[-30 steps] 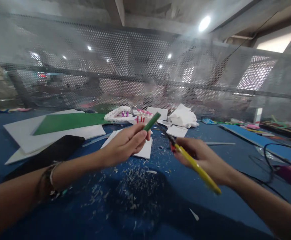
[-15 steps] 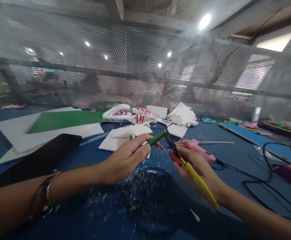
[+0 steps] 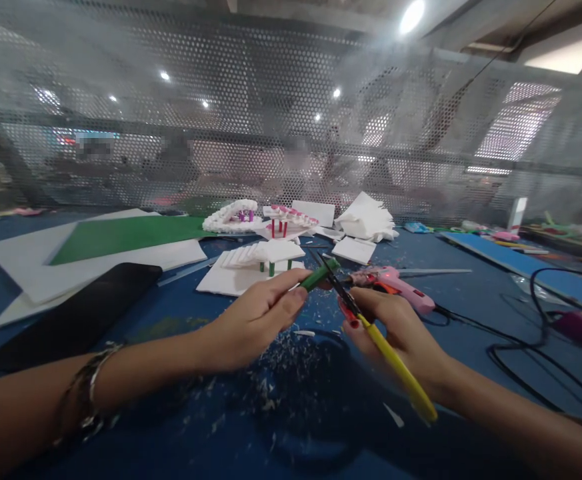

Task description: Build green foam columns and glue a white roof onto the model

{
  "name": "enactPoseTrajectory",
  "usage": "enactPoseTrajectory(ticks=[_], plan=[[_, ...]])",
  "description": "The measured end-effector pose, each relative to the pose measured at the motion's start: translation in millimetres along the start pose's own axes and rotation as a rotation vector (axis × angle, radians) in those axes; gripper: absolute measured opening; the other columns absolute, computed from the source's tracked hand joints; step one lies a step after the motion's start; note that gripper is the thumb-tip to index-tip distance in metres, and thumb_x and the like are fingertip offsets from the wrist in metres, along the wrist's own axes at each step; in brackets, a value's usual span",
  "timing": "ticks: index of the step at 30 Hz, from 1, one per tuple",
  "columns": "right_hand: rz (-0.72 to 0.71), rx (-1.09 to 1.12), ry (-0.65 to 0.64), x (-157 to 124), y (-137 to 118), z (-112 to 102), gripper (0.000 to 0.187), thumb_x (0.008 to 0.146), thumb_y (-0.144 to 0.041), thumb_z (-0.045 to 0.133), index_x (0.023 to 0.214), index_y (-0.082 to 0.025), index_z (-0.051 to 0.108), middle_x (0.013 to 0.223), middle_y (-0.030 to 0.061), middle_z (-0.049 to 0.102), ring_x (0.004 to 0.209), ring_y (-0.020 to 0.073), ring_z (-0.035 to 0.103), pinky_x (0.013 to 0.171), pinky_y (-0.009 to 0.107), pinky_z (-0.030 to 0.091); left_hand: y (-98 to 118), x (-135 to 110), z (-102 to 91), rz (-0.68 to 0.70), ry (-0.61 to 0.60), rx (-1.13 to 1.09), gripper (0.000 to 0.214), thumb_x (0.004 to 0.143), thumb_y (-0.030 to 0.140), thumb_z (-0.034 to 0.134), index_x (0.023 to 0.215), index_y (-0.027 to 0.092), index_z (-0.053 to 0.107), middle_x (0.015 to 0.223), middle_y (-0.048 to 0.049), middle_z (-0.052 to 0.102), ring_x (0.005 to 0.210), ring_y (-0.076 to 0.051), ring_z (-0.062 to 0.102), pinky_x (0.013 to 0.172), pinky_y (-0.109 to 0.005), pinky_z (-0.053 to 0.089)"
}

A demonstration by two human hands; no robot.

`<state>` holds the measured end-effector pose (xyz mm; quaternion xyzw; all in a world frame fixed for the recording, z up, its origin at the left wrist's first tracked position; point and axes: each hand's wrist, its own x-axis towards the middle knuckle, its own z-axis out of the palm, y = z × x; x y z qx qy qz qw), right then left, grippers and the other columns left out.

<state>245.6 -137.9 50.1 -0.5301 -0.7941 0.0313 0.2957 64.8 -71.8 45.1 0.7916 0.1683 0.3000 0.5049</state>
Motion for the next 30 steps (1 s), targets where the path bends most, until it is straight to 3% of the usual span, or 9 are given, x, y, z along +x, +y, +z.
enactPoseTrajectory(ticks=[15, 23, 30], plan=[[-0.049, -0.052, 0.035, -2.2, 1.2, 1.4, 0.037, 0.085, -0.037, 0.033, 0.053, -0.018, 0.034, 0.045, -0.0053, 0.035, 0.04, 0.0046, 0.027, 0.041, 0.019, 0.02, -0.8, 4.1, 3.3, -0.004, -0.031, -0.158, 0.032, 0.089, 0.029, 0.031, 0.111, 0.009, 0.043, 0.049, 0.0097, 0.021, 0.04, -0.006, 0.016, 0.036, -0.019, 0.013], [0.032, -0.04, -0.003, 1.7, 2.0, 2.7, 0.038, 0.083, -0.039, 0.03, 0.05, -0.02, 0.028, 0.043, -0.0056, 0.028, 0.039, 0.0056, 0.022, 0.04, 0.021, 0.018, -3.9, 4.0, 2.4, -0.018, -0.049, -0.106, 0.032, 0.09, 0.027, 0.026, 0.109, 0.008, 0.043, 0.047, 0.0099, 0.022, 0.039, -0.007, 0.016, 0.037, -0.02, 0.014], [0.003, 0.043, -0.149, 0.6, 5.8, -0.9, 0.042, 0.078, -0.058, 0.034, 0.065, -0.019, 0.039, 0.062, 0.0021, 0.048, 0.053, 0.0119, 0.04, 0.049, 0.026, 0.031, 0.3, 4.9, -0.4, -0.032, -0.063, -0.053, 0.029, 0.089, 0.027, 0.03, 0.107, 0.008, 0.044, 0.051, 0.0089, 0.025, 0.042, -0.007, 0.022, 0.038, -0.019, 0.018]])
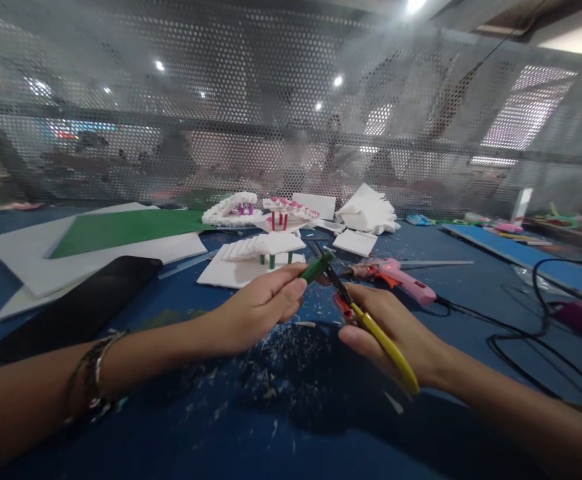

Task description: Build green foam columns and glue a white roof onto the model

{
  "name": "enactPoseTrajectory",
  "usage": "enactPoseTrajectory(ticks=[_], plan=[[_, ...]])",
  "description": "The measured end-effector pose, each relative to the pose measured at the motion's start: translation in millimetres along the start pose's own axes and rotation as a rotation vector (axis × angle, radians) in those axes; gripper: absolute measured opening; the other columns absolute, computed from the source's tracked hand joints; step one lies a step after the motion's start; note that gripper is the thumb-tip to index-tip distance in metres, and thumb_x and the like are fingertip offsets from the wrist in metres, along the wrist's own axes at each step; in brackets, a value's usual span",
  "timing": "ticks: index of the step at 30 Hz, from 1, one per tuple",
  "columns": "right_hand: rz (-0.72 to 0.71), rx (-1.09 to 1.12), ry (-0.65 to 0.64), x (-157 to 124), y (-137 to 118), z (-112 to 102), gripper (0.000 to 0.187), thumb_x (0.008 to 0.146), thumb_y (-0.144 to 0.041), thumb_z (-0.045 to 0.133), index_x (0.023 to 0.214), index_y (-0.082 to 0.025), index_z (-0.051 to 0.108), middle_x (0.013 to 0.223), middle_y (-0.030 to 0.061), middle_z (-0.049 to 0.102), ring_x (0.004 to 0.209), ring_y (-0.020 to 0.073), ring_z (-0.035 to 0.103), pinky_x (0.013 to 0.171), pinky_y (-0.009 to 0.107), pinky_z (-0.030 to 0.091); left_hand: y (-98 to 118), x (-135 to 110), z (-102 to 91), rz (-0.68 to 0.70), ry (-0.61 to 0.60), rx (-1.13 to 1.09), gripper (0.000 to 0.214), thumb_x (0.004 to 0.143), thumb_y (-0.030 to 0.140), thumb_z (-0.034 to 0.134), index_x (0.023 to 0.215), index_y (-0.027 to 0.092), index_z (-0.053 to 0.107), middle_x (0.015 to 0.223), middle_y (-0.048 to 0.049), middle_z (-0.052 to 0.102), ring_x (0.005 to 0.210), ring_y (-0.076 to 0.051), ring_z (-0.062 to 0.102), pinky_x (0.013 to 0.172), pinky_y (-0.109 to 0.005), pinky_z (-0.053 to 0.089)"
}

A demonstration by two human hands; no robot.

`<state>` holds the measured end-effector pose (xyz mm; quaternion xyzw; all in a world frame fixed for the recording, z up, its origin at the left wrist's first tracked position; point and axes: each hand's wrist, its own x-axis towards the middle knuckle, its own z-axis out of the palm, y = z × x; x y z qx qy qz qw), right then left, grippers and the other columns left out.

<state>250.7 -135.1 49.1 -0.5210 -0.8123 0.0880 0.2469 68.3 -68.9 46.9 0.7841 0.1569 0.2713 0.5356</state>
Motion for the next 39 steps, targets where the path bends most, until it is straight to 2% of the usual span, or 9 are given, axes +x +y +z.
enactPoseTrajectory(ticks=[3, 10, 18, 23, 26, 29, 32, 35, 39], plan=[[0.011, 0.062, -0.045, 1, -2, 0, 0.045, 0.078, -0.061, 0.031, 0.071, -0.018, 0.041, 0.068, 0.0043, 0.051, 0.058, 0.0135, 0.043, 0.052, 0.027, 0.034, -1, 0, -0.8, -0.022, -0.027, 0.033, 0.029, 0.089, 0.028, 0.03, 0.107, 0.009, 0.044, 0.051, 0.0089, 0.027, 0.043, -0.007, 0.023, 0.039, -0.019, 0.02], [0.096, -0.034, 0.004, 4, -4, 1, 0.05, 0.082, -0.06, 0.016, 0.053, -0.021, 0.029, 0.046, -0.0024, 0.036, 0.042, 0.0083, 0.029, 0.043, 0.024, 0.02, -6, -2, 3.9, -0.05, -0.046, -0.016, 0.028, 0.09, 0.029, 0.027, 0.105, 0.011, 0.042, 0.051, 0.009, 0.026, 0.043, -0.007, 0.022, 0.039, -0.02, 0.019], [0.202, -0.031, 0.038, 8, -5, 4, 0.051, 0.082, -0.055, 0.02, 0.047, -0.02, 0.03, 0.043, -0.0022, 0.036, 0.041, 0.0074, 0.029, 0.043, 0.024, 0.021, -13, -3, 11.7, -0.11, -0.066, -0.064, 0.02, 0.09, 0.033, 0.028, 0.091, 0.016, 0.039, 0.051, 0.0092, 0.029, 0.041, -0.006, 0.022, 0.04, -0.019, 0.019], [0.147, -0.075, -0.001, 13, -5, 4, 0.055, 0.08, -0.06, 0.019, 0.049, -0.019, 0.036, 0.044, -0.0018, 0.037, 0.041, 0.0076, 0.03, 0.043, 0.023, 0.022, -25, -4, 20.7, -0.214, -0.15, -0.172, 0.018, 0.089, 0.031, 0.027, 0.09, 0.017, 0.038, 0.045, 0.0112, 0.028, 0.034, -0.005, 0.018, 0.036, -0.018, 0.018], [0.121, -0.127, 0.002, 14, 3, -1, 0.053, 0.081, -0.059, 0.022, 0.049, -0.019, 0.036, 0.046, -0.0016, 0.038, 0.043, 0.0079, 0.032, 0.045, 0.023, 0.024, -26, -5, 21.1, -0.252, -0.17, -0.102, 0.019, 0.089, 0.029, 0.026, 0.085, 0.017, 0.039, 0.049, 0.0095, 0.031, 0.036, -0.006, 0.024, 0.037, -0.018, 0.023], [0.143, -0.232, 0.091, 14, 16, -12, 0.051, 0.079, -0.059, 0.024, 0.048, -0.02, 0.034, 0.045, -0.0022, 0.036, 0.043, 0.0085, 0.032, 0.046, 0.024, 0.024, -22, -6, 16.2, -0.127, -0.219, 0.138, 0.022, 0.088, 0.028, 0.032, 0.081, 0.016, 0.049, 0.064, 0.0027, 0.044, 0.056, -0.008, 0.044, 0.055, -0.021, 0.037], [0.172, -0.295, 0.077, 15, 25, -21, 0.052, 0.076, -0.063, 0.023, 0.049, -0.02, 0.034, 0.047, -0.0007, 0.038, 0.046, 0.0105, 0.035, 0.048, 0.025, 0.026, -16, -5, 9.0, 0.043, -0.23, 0.327, 0.022, 0.085, 0.026, 0.04, 0.083, 0.017, 0.06, 0.082, -0.0011, 0.05, 0.079, -0.012, 0.049, 0.075, -0.026, 0.037], [0.066, -0.242, 0.012, 14, 28, -22, 0.054, 0.077, -0.063, 0.019, 0.049, -0.02, 0.033, 0.048, -0.0002, 0.04, 0.047, 0.0103, 0.036, 0.048, 0.026, 0.028, -8, -4, 3.0, 0.1, -0.19, 0.348, 0.02, 0.083, 0.027, 0.044, 0.08, 0.018, 0.062, 0.079, 0.0001, 0.05, 0.075, -0.012, 0.05, 0.071, -0.024, 0.038], [0.015, -0.137, -0.093, 9, 24, -18, 0.047, 0.081, -0.056, 0.026, 0.052, -0.02, 0.034, 0.045, -0.004, 0.036, 0.04, 0.007, 0.03, 0.041, 0.022, 0.022, 5, -3, -3.3, 0.122, 0.067, 0.327, 0.024, 0.081, 0.028, 0.041, 0.067, 0.017, 0.057, 0.064, 0.0017, 0.045, 0.059, -0.01, 0.044, 0.055, -0.021, 0.036]])
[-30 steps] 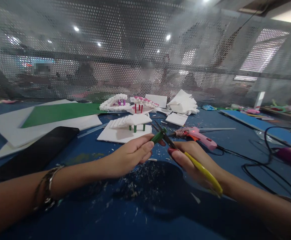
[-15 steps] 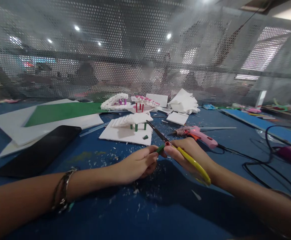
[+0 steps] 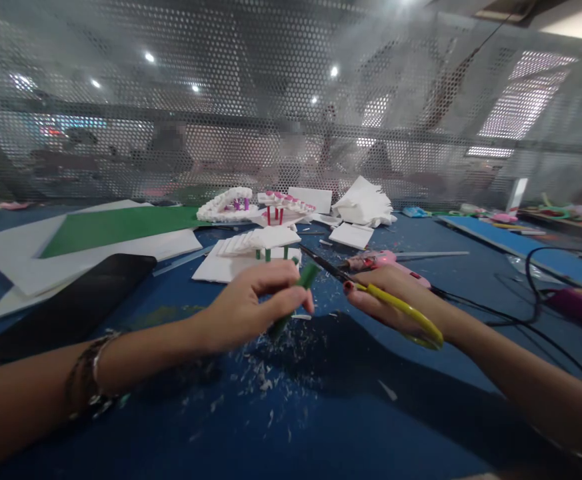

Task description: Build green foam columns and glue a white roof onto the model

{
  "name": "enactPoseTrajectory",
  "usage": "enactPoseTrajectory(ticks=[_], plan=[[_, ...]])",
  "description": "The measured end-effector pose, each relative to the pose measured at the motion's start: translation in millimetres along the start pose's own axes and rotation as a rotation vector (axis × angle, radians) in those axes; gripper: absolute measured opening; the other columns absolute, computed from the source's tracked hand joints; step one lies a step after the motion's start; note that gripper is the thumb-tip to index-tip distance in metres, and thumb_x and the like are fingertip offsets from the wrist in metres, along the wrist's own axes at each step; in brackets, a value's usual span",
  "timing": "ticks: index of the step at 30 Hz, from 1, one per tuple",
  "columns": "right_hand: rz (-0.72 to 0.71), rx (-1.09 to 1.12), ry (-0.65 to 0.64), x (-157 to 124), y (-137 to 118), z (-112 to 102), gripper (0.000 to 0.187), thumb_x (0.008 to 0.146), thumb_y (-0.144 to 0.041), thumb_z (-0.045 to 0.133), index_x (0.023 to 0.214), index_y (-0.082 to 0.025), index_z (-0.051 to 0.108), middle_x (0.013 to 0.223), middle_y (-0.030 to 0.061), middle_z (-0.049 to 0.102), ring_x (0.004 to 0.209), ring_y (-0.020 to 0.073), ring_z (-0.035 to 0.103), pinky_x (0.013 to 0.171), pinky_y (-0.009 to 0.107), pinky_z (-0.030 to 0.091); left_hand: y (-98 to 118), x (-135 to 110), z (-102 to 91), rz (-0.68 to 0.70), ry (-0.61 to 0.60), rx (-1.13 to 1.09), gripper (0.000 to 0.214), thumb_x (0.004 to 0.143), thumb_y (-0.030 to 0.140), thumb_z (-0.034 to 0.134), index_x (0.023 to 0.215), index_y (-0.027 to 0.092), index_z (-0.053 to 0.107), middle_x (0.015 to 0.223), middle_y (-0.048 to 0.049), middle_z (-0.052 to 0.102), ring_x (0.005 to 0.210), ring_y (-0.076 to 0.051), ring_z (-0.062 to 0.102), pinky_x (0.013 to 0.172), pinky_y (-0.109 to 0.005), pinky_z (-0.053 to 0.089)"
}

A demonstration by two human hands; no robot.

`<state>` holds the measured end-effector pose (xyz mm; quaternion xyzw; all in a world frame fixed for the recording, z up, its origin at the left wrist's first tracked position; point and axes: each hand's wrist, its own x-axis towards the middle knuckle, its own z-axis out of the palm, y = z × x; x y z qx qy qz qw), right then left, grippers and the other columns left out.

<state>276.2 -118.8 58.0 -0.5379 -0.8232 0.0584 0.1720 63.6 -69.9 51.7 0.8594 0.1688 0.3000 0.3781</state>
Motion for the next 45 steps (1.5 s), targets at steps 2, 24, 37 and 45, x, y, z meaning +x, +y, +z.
enactPoseTrajectory(ticks=[2, 24, 37, 45], plan=[[0.015, -0.009, -0.08, -2, -3, 1, 0.044, 0.081, -0.052, 0.031, 0.053, -0.019, 0.038, 0.044, -0.0048, 0.035, 0.038, 0.0065, 0.028, 0.039, 0.022, 0.02, 3, 2, -5.5, -0.034, 0.128, -0.078, 0.023, 0.082, 0.03, 0.037, 0.069, 0.017, 0.052, 0.059, 0.003, 0.042, 0.051, -0.008, 0.038, 0.046, -0.018, 0.033], [0.113, 0.435, 0.079, 45, -28, 35, 0.015, 0.076, -0.021, 0.052, 0.088, -0.011, 0.052, 0.081, 0.0059, 0.062, 0.068, 0.01, 0.057, 0.059, 0.022, 0.046, -40, 13, -7.4, -0.07, 0.188, 0.18, 0.021, 0.076, 0.031, 0.054, 0.067, 0.013, 0.061, 0.066, -0.0012, 0.054, 0.065, -0.011, 0.051, 0.056, -0.02, 0.041], [0.144, 0.181, 0.25, 73, -16, 43, 0.008, 0.073, -0.013, 0.052, 0.078, -0.011, 0.058, 0.069, 0.0033, 0.059, 0.062, 0.0108, 0.051, 0.06, 0.024, 0.037, -66, 24, -49.4, 0.206, 0.237, 0.663, 0.035, 0.078, 0.037, 0.051, 0.103, 0.012, 0.053, 0.101, -0.0099, 0.056, 0.097, -0.02, 0.05, 0.089, -0.034, 0.038], [0.168, 0.062, 0.256, 83, -10, 55, 0.011, 0.072, -0.011, 0.052, 0.062, -0.014, 0.054, 0.058, 0.001, 0.056, 0.056, 0.0105, 0.047, 0.056, 0.023, 0.033, -92, 24, -47.6, 0.196, 0.124, 0.916, 0.046, 0.085, 0.04, 0.039, 0.121, 0.01, 0.044, 0.118, -0.0142, 0.051, 0.107, -0.023, 0.048, 0.089, -0.035, 0.04]])
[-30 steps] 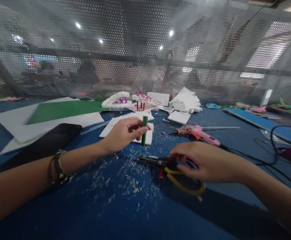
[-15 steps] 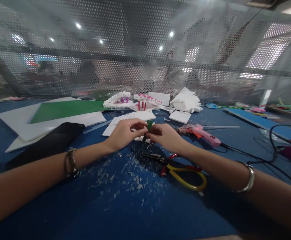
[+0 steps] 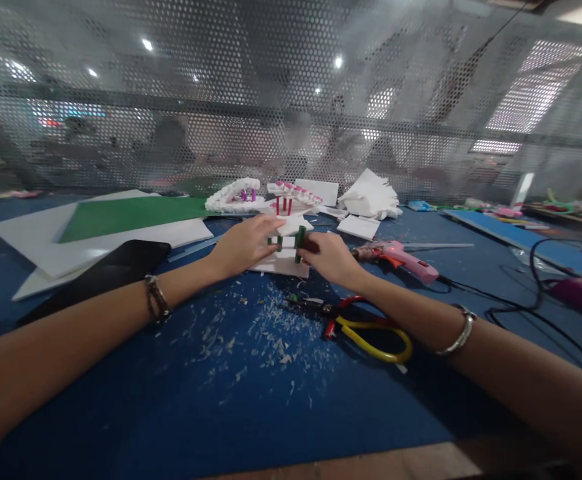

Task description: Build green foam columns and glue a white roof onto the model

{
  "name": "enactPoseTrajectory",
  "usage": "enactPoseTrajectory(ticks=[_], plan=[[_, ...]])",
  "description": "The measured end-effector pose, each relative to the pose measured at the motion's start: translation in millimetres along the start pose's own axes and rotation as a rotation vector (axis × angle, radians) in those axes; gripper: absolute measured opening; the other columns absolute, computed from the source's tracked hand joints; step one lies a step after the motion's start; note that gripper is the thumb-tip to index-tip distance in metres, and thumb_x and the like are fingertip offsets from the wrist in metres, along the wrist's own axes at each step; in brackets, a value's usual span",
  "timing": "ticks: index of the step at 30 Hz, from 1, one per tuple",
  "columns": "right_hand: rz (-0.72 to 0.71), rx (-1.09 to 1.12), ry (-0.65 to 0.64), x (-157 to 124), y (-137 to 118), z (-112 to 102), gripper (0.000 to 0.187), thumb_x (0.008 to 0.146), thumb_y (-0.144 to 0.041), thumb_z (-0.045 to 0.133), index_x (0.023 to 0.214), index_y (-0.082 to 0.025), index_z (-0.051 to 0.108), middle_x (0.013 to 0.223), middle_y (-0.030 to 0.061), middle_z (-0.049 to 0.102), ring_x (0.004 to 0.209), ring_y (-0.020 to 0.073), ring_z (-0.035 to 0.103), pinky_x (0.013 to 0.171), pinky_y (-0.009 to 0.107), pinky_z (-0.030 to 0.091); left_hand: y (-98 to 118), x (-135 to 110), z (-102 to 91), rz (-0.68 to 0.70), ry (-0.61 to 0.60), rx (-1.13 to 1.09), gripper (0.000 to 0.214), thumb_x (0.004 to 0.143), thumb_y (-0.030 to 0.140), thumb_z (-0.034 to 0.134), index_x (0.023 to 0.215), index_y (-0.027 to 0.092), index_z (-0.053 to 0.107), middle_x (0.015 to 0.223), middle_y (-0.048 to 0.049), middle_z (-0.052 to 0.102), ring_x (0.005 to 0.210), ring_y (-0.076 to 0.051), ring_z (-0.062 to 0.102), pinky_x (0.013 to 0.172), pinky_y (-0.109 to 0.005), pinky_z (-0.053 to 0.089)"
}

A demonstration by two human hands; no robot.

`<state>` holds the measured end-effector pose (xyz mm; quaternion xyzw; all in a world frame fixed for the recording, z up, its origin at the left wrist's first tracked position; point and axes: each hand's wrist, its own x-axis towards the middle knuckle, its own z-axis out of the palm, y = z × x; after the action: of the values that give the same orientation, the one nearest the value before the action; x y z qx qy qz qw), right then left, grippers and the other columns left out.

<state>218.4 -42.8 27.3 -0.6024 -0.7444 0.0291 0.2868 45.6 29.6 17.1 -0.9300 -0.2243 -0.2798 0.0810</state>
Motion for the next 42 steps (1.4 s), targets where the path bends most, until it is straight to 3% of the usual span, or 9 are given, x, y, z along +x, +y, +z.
enactPoseTrajectory(ticks=[7, 12, 15, 35, 42], plan=[[-0.02, -0.041, -0.035, 0, 0, -1, 0.011, 0.074, -0.013, 0.05, 0.066, -0.012, 0.057, 0.062, 0.0034, 0.059, 0.057, 0.0116, 0.049, 0.057, 0.023, 0.033, 17, 15, -11.4, 0.04, -0.111, 0.486, 0.039, 0.086, 0.035, 0.042, 0.117, 0.011, 0.049, 0.104, -0.0135, 0.059, 0.083, -0.025, 0.059, 0.066, -0.032, 0.045], [-0.015, -0.057, -0.055, 0, 1, 0, 0.013, 0.076, -0.013, 0.048, 0.071, -0.011, 0.06, 0.064, 0.0049, 0.062, 0.058, 0.0119, 0.052, 0.057, 0.023, 0.034, 18, 23, -12.8, 0.009, -0.188, 0.533, 0.037, 0.091, 0.026, 0.029, 0.118, 0.013, 0.049, 0.099, -0.0143, 0.062, 0.068, -0.021, 0.061, 0.048, -0.028, 0.039], [-0.015, -0.073, -0.057, 0, 1, 0, 0.013, 0.076, -0.013, 0.048, 0.072, -0.01, 0.061, 0.066, 0.0064, 0.063, 0.06, 0.013, 0.053, 0.058, 0.023, 0.034, 18, 23, -13.3, -0.004, -0.196, 0.52, 0.036, 0.09, 0.023, 0.029, 0.12, 0.013, 0.048, 0.1, -0.0145, 0.062, 0.069, -0.022, 0.062, 0.046, -0.026, 0.038], [-0.035, -0.183, -0.082, -3, -5, -1, 0.016, 0.077, -0.013, 0.046, 0.079, -0.01, 0.061, 0.071, 0.0092, 0.062, 0.061, 0.0145, 0.05, 0.055, 0.026, 0.029, 18, 23, -16.6, -0.09, -0.211, 0.479, 0.039, 0.092, 0.032, 0.027, 0.12, 0.016, 0.047, 0.109, -0.0104, 0.059, 0.08, -0.023, 0.061, 0.053, -0.027, 0.039], [-0.085, -0.046, -0.049, -6, -7, -30, 0.021, 0.082, -0.025, 0.045, 0.075, -0.011, 0.06, 0.068, 0.0035, 0.06, 0.06, 0.0107, 0.051, 0.058, 0.023, 0.035, 15, 26, -24.1, 0.066, -0.113, 0.328, 0.047, 0.081, 0.045, 0.043, 0.116, 0.014, 0.051, 0.11, -0.0106, 0.056, 0.098, -0.025, 0.051, 0.079, -0.033, 0.039]])
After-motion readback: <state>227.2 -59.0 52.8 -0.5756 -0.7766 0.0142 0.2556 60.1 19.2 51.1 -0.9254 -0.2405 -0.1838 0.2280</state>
